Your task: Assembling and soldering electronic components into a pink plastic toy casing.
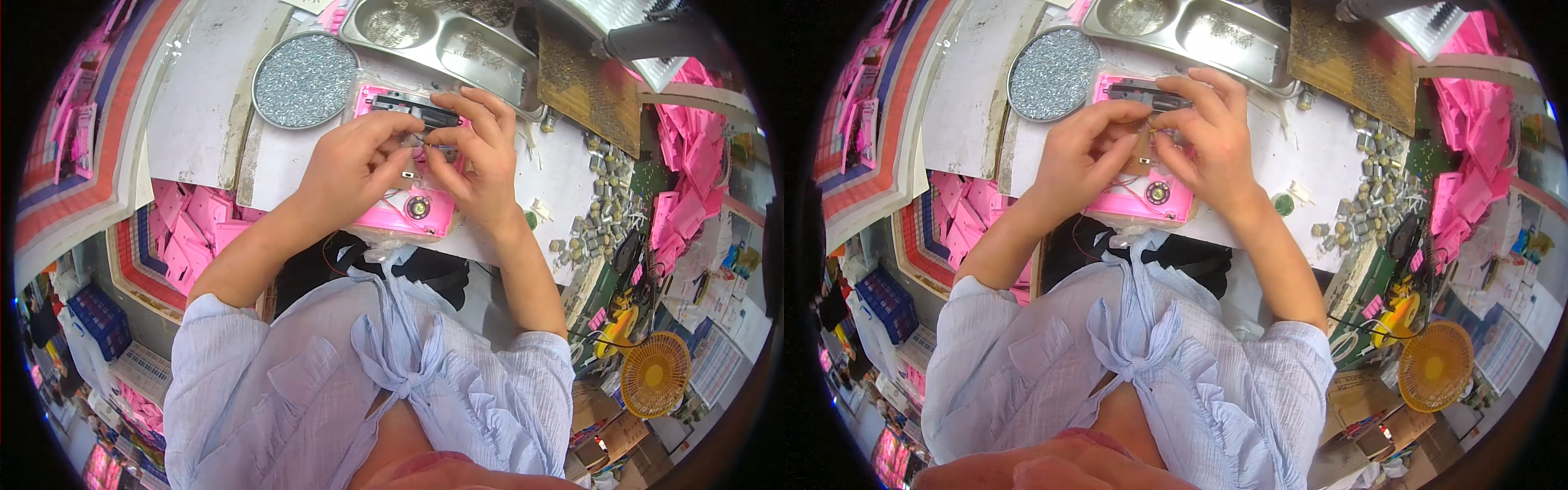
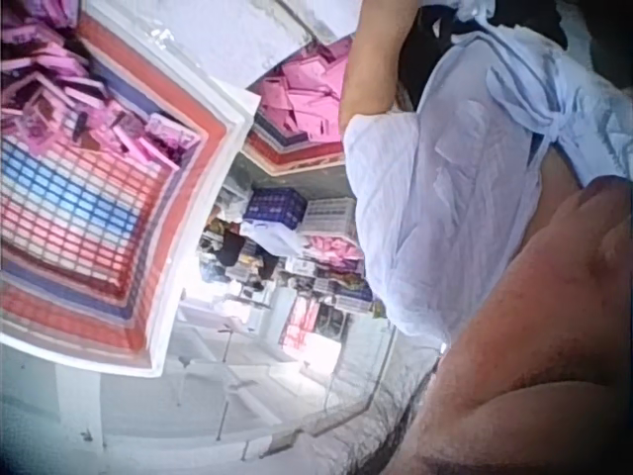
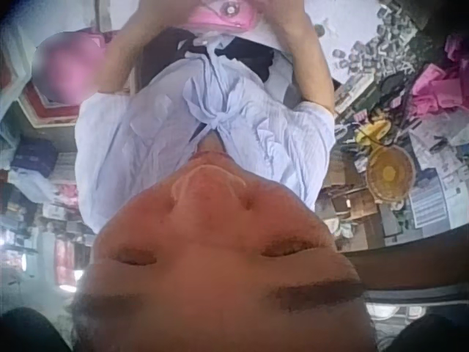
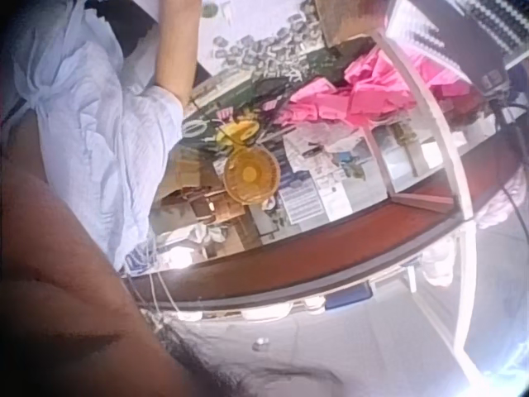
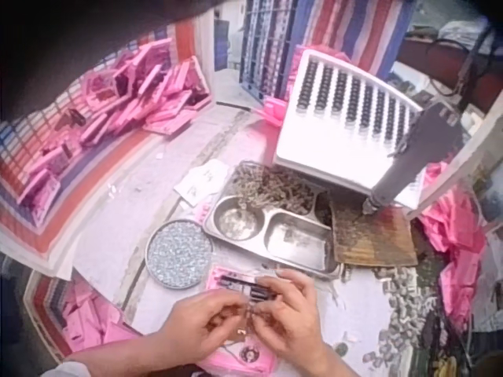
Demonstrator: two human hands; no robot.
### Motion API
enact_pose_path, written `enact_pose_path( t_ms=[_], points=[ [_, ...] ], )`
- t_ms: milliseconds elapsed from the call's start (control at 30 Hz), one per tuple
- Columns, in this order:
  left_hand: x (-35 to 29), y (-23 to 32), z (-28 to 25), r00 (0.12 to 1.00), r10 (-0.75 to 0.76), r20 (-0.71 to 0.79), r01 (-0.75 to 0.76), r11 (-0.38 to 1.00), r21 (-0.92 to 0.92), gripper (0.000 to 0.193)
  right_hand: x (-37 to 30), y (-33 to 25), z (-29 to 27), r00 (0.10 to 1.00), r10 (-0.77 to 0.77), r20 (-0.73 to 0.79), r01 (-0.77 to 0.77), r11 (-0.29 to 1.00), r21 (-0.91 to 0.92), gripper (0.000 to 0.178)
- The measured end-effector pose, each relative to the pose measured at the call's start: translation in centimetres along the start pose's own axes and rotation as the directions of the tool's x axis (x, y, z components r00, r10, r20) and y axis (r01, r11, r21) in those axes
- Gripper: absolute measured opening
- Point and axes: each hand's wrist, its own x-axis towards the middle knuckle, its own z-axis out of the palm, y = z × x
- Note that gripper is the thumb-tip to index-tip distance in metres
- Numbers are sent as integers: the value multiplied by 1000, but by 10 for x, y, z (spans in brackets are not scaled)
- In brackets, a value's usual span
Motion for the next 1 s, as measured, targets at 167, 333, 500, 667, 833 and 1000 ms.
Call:
enact_pose_path(
  t_ms=[167, 333, 500, 667, 833, 1000],
  points=[
    [27, -17, -10, 880, 457, 129, -454, 729, 512, 17, -8, 6, -5, 994, 107, -18, -106, 994, 20, 16],
    [18, -22, -20, 898, 415, 143, -411, 682, 605, 16, -11, 12, -13, 993, 105, 49, -104, 994, -39, 18],
    [1, 8, -4, 916, 401, -16, -335, 787, 518, 25, -9, 10, -8, 979, 202, -21, -197, 970, 142, 13],
    [12, 12, 26, 979, 195, 61, -203, 893, 401, 31, -11, 12, -10, 956, 282, -81, -249, 925, 287, 13],
    [26, 0, 24, 994, 61, 91, -85, 954, 288, 21, -16, 14, -10, 929, 364, -59, -320, 876, 361, 14],
    [35, 7, 13, 942, -237, 238, 214, 969, 120, 18, -19, 23, -14, 939, 344, -6, -310, 853, 420, 15]
  ],
)
